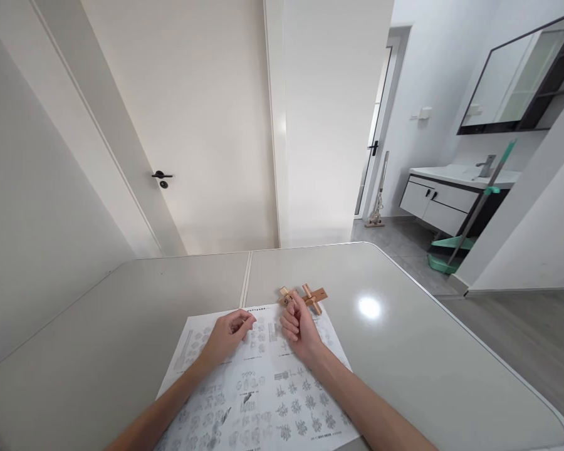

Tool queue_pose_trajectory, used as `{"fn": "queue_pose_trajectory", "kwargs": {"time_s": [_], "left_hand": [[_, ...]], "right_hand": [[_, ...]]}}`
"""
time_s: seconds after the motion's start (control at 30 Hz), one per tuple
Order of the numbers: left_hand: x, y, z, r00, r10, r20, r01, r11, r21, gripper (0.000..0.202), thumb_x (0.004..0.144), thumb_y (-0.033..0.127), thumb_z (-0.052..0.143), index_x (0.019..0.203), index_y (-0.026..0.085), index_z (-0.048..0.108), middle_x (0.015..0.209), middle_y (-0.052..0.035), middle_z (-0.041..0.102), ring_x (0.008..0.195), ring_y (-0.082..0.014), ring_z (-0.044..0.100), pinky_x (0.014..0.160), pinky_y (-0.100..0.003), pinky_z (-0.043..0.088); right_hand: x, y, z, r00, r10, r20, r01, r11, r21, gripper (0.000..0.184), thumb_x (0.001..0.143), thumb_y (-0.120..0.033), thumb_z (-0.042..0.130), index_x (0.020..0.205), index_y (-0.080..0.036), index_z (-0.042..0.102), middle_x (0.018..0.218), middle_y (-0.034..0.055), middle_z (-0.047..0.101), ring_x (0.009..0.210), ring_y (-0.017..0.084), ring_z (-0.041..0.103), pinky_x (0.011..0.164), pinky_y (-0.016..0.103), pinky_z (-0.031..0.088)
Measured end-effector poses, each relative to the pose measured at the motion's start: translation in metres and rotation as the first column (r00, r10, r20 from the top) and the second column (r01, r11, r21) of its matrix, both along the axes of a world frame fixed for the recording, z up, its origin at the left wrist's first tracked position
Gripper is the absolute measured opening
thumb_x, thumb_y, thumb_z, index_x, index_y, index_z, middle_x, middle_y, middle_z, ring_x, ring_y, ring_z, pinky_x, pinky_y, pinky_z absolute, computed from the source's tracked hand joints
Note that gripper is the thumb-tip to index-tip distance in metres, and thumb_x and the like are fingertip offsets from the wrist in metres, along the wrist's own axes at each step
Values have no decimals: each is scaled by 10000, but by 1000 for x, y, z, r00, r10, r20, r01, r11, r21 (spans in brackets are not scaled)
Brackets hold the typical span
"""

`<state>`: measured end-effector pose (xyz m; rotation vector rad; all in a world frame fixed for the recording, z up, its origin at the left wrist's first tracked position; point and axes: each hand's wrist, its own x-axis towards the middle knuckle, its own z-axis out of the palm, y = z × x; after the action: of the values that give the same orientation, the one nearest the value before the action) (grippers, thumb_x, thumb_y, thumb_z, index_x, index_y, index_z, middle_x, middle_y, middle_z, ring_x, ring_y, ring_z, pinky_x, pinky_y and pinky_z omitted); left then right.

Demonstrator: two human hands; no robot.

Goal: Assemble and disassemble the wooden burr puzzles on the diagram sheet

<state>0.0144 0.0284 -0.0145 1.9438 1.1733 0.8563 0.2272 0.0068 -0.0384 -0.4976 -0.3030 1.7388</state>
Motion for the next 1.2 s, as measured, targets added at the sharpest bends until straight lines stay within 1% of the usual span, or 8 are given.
{"fn": "queue_pose_trajectory", "kwargs": {"time_s": [0.13,0.2,0.37,0.6,0.8,1.03,1.13,1.2], "left_hand": [[-1,1,-2,1000,-9,-5,9,1000,1,388,940,546,526,837,196,660,647,6,621,525,-130,551,528,-232,399],[-2,1,-2,1000,-2,0,2,1000,5,377,938,535,536,830,195,659,637,9,615,520,-129,545,524,-231,397],[-2,1,-1,1000,-12,15,12,1000,-4,358,937,514,543,827,194,659,660,6,620,526,-126,548,519,-228,394],[-2,0,-1,1000,-3,27,3,1000,-10,346,930,502,556,830,189,667,688,-2,638,532,-123,546,526,-228,399],[-2,1,-3,999,-4,37,4,1000,-5,347,926,506,560,829,192,671,673,0,638,518,-123,548,524,-229,402],[-2,-1,1,999,-6,42,6,1000,-9,362,925,525,558,830,197,679,661,-1,642,510,-124,540,524,-234,410],[-1,-1,2,999,-5,53,6,1000,-13,359,915,527,566,819,198,675,648,6,627,507,-121,533,519,-231,410],[-1,-1,2,998,-3,59,4,1000,-18,349,915,518,568,822,197,669,660,6,622,512,-118,529,512,-225,402]], "right_hand": [[5,1,-1,993,4,-114,-5,1000,-8,570,887,-603,647,601,-225,329,429,-121,256,339,40,181,271,161,216],[7,1,0,986,-1,-165,-3,1000,-23,569,895,-618,620,601,-226,332,428,-121,251,331,40,182,262,160,210],[10,2,-5,973,-55,-223,46,998,-44,532,920,-583,590,614,-231,335,425,-123,256,314,41,191,249,149,207],[13,7,-17,970,-58,-235,58,998,-9,534,919,-573,579,606,-234,310,418,-117,279,308,41,206,250,150,216],[17,10,-18,953,-60,-296,48,998,-47,466,959,-545,513,645,-223,393,413,-121,277,299,44,222,260,143,224],[19,10,-14,961,-38,-272,25,998,-53,433,974,-484,540,653,-221,414,410,-126,266,295,42,212,259,142,211],[18,9,-10,972,-33,-231,22,998,-50,459,980,-488,540,637,-221,394,406,-128,250,298,40,197,260,141,204],[17,9,-9,983,-34,-181,27,999,-42,477,962,-510,572,633,-223,380,406,-134,233,302,36,179,262,138,205]]}}
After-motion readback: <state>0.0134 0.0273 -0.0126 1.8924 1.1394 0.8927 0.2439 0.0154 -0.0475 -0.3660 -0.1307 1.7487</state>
